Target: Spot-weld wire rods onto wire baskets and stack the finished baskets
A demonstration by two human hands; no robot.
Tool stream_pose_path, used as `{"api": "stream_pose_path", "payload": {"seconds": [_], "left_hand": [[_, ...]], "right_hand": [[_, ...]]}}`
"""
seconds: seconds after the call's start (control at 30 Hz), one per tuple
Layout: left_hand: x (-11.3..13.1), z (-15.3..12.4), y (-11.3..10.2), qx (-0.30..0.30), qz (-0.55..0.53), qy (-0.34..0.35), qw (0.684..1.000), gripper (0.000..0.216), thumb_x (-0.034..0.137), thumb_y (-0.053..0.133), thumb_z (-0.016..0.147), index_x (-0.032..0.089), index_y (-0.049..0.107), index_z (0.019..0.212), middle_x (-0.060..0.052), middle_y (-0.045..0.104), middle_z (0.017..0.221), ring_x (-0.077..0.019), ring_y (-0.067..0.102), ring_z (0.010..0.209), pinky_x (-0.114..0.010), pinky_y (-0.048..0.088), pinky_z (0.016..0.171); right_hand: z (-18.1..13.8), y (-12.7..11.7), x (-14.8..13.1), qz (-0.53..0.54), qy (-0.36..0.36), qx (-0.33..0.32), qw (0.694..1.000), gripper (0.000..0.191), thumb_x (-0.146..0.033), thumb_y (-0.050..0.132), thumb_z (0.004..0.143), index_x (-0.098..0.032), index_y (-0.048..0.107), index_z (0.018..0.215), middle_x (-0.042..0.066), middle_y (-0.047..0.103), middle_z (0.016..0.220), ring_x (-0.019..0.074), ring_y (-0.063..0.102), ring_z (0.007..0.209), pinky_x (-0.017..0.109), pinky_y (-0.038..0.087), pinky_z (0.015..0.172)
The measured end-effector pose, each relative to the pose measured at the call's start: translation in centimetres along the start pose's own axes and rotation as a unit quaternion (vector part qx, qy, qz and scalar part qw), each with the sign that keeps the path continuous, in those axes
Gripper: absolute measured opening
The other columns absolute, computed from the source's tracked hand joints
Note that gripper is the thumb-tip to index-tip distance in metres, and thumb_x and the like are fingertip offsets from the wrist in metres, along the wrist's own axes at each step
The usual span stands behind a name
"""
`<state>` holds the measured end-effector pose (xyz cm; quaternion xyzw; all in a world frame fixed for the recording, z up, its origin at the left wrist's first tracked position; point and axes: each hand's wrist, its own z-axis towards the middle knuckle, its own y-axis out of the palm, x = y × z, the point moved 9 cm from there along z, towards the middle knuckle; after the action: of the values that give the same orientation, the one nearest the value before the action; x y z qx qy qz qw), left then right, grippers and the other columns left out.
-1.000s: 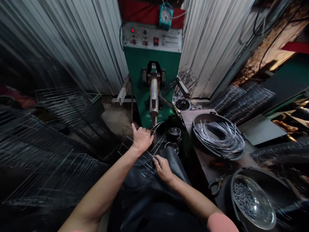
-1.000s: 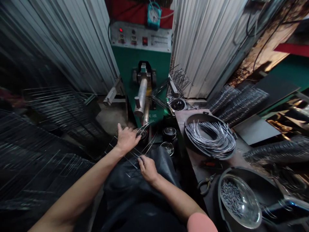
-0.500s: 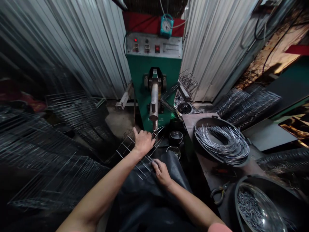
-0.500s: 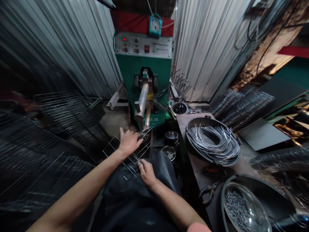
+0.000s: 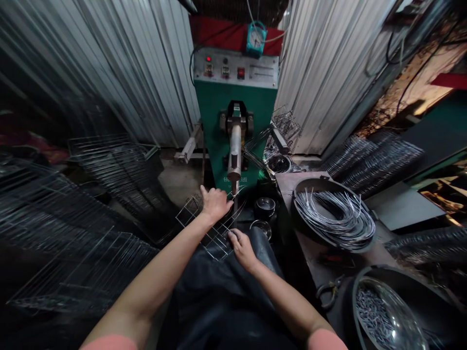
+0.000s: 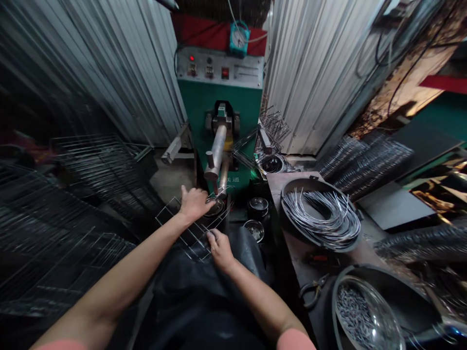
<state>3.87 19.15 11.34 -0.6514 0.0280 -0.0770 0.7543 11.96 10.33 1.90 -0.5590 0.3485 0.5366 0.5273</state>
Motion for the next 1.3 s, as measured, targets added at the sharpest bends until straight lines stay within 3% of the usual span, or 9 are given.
{"api": "stream_pose_path", "payload": {"seconds": [0.53, 0.67, 0.73, 0.8, 0.87, 0.93, 1.0, 1.13, 1.3], "left_hand": [[-0.8, 1.2, -0.3, -0.017, -0.047, -0.007, 0.999, 0.034, 0.043, 0.056, 0.079, 0.012, 0.069, 0.083, -0.017, 0.067, 0.09, -0.0343, 0.057, 0.096, -0.066, 0.018, 0.099], [-4.3, -4.1, -3.1, 0.117, -0.134, -0.014, 0.984, 0.047, 0.051, 0.056, 0.078, 0.014, 0.06, 0.107, -0.015, 0.064, 0.106, -0.0331, 0.055, 0.104, -0.064, 0.02, 0.1], [-7.5, -9.7, -3.4, 0.225, -0.196, -0.054, 0.953, 0.051, 0.051, 0.057, 0.077, 0.016, 0.054, 0.114, -0.014, 0.06, 0.113, -0.0301, 0.053, 0.109, -0.057, 0.023, 0.103], [-10.6, -16.0, -0.9, 0.277, -0.27, -0.129, 0.913, 0.051, 0.05, 0.058, 0.076, 0.017, 0.052, 0.115, -0.012, 0.059, 0.112, -0.028, 0.053, 0.109, -0.05, 0.031, 0.102], [-12.0, -20.8, 4.1, 0.223, -0.356, -0.197, 0.886, 0.055, 0.051, 0.06, 0.073, 0.018, 0.051, 0.116, -0.012, 0.058, 0.113, -0.0281, 0.054, 0.11, -0.046, 0.038, 0.098], [-11.2, -23.6, 9.0, 0.124, -0.454, -0.213, 0.857, 0.068, 0.051, 0.066, 0.066, 0.019, 0.046, 0.123, -0.014, 0.052, 0.125, -0.0301, 0.05, 0.117, -0.047, 0.037, 0.1], [-9.7, -24.7, 11.3, 0.084, -0.551, -0.195, 0.807, 0.081, 0.05, 0.071, 0.061, 0.019, 0.04, 0.129, -0.016, 0.046, 0.134, -0.0318, 0.043, 0.125, -0.048, 0.032, 0.105], [-9.2, -24.4, 10.3, 0.122, -0.689, -0.183, 0.69, 0.076, 0.047, 0.068, 0.065, 0.023, 0.038, 0.131, -0.014, 0.039, 0.141, -0.0294, 0.03, 0.134, -0.046, 0.026, 0.108], [-7.1, -23.7, 10.0, 0.073, -0.742, -0.185, 0.64, 0.064, 0.044, 0.066, 0.069, 0.022, 0.042, 0.125, -0.013, 0.057, 0.123, -0.0263, 0.046, 0.123, -0.044, 0.031, 0.105]], "right_hand": [[0.9, 0.6, -0.2, 0.034, 0.042, -0.001, 0.999, 0.03, -0.042, 0.04, 0.087, -0.019, 0.056, 0.076, 0.0, 0.053, 0.066, 0.0137, 0.048, 0.062, 0.024, 0.039, 0.059], [0.2, -0.2, -0.1, 0.032, 0.03, 0.02, 0.999, 0.031, -0.043, 0.04, 0.087, -0.019, 0.055, 0.075, 0.001, 0.053, 0.067, 0.0144, 0.049, 0.065, 0.024, 0.039, 0.061], [-0.9, -0.4, 0.1, 0.033, 0.023, 0.024, 0.999, 0.032, -0.043, 0.039, 0.088, -0.018, 0.055, 0.076, 0.001, 0.054, 0.069, 0.0145, 0.049, 0.066, 0.024, 0.04, 0.062], [-2.3, -0.2, 0.2, 0.035, 0.019, 0.023, 0.999, 0.033, -0.043, 0.038, 0.089, -0.018, 0.056, 0.077, 0.001, 0.054, 0.069, 0.0141, 0.05, 0.066, 0.024, 0.04, 0.063], [-4.0, 0.5, 0.0, 0.035, 0.019, 0.021, 0.999, 0.034, -0.043, 0.037, 0.091, -0.018, 0.057, 0.078, 0.001, 0.053, 0.068, 0.0134, 0.049, 0.065, 0.024, 0.04, 0.063], [-5.4, 1.5, -0.4, 0.038, 0.02, 0.012, 0.999, 0.034, -0.043, 0.038, 0.091, -0.018, 0.059, 0.08, 0.001, 0.054, 0.069, 0.013, 0.049, 0.065, 0.023, 0.04, 0.063], [-6.5, 2.2, -0.7, 0.046, 0.017, -0.004, 0.999, 0.033, -0.044, 0.04, 0.091, -0.018, 0.059, 0.084, 0.001, 0.055, 0.072, 0.013, 0.05, 0.067, 0.023, 0.041, 0.064], [-8.1, 1.1, 0.1, 0.053, 0.007, -0.026, 0.998, 0.032, -0.044, 0.042, 0.091, -0.018, 0.061, 0.09, 0.001, 0.057, 0.075, 0.0139, 0.053, 0.071, 0.025, 0.043, 0.069], [-9.5, -2.1, 2.4, -0.048, -0.063, -0.039, 0.996, 0.036, -0.046, 0.041, 0.091, -0.018, 0.064, 0.09, 0.005, 0.061, 0.082, 0.0173, 0.056, 0.083, 0.032, 0.044, 0.08]]}}
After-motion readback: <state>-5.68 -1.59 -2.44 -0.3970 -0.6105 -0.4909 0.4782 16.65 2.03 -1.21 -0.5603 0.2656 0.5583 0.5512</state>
